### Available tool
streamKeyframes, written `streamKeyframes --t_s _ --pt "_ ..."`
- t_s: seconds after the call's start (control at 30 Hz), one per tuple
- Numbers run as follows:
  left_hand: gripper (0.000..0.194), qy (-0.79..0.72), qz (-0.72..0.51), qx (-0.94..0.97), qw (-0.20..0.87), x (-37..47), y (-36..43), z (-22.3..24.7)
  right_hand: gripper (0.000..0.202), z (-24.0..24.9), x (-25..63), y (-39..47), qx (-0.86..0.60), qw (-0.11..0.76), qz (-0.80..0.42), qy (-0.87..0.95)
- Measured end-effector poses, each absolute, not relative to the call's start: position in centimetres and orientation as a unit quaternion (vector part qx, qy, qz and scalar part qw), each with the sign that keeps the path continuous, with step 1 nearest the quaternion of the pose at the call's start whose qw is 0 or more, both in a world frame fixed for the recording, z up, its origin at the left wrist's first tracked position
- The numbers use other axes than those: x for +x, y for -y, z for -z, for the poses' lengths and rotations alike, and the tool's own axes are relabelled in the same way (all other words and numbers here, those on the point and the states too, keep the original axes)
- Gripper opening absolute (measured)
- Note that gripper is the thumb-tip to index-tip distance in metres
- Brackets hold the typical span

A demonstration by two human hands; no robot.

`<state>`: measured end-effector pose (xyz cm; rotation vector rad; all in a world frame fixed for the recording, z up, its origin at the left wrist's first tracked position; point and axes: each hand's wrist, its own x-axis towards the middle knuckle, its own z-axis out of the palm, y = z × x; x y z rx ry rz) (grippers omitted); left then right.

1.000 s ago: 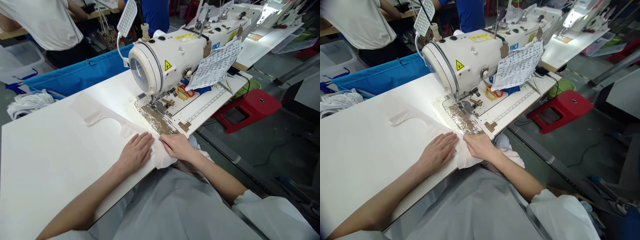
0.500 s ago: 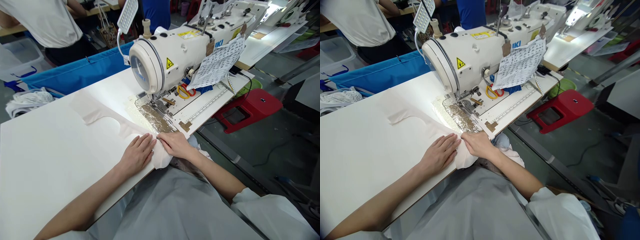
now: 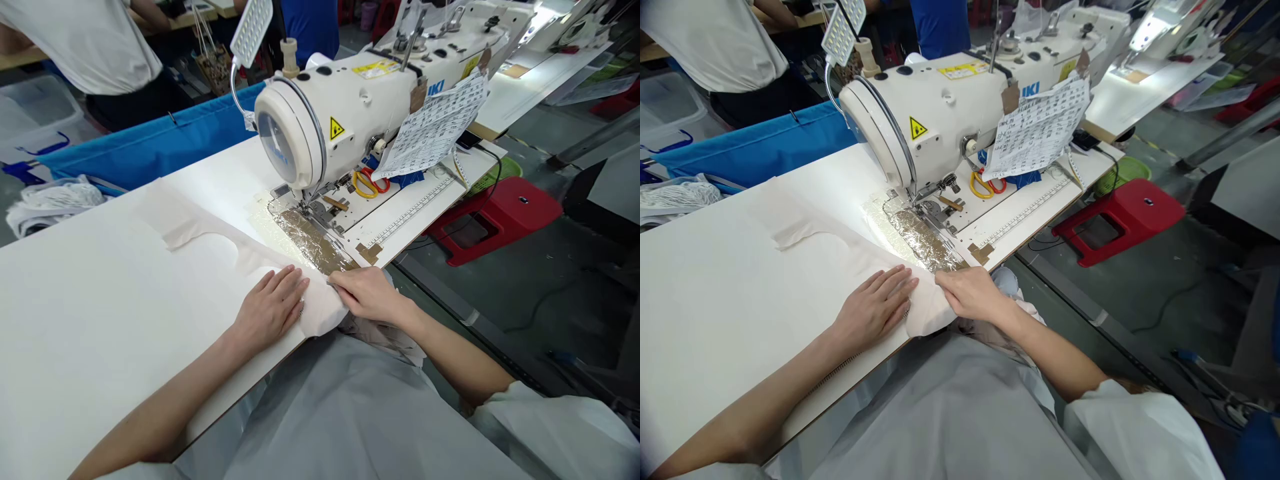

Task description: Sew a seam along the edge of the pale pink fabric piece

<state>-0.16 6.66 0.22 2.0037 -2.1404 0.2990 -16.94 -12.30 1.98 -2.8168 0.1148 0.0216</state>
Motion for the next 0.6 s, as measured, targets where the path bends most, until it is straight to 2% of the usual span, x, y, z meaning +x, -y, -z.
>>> streamKeyframes --t_s 0.13,0.37,0.6 --pt "0.036 0.721 -0.102 0.676 0.109 0.2 -6.7 -0.6 0.014 -1.9 -15.6 11.4 -0.988 0.140 -0.023 -0.055" --pt "0.038 0.720 -0.109 0.677 0.105 -0.5 -6.9 0.2 0.023 -1.0 -14.3 11.0 -0.973 0.203 0.029 -0.101" --pt "0.040 0.714 -0.087 0.685 0.111 -0.5 -6.9 0.5 0.019 -1.2 -12.0 10.3 -0.980 0.178 -0.017 -0.090"
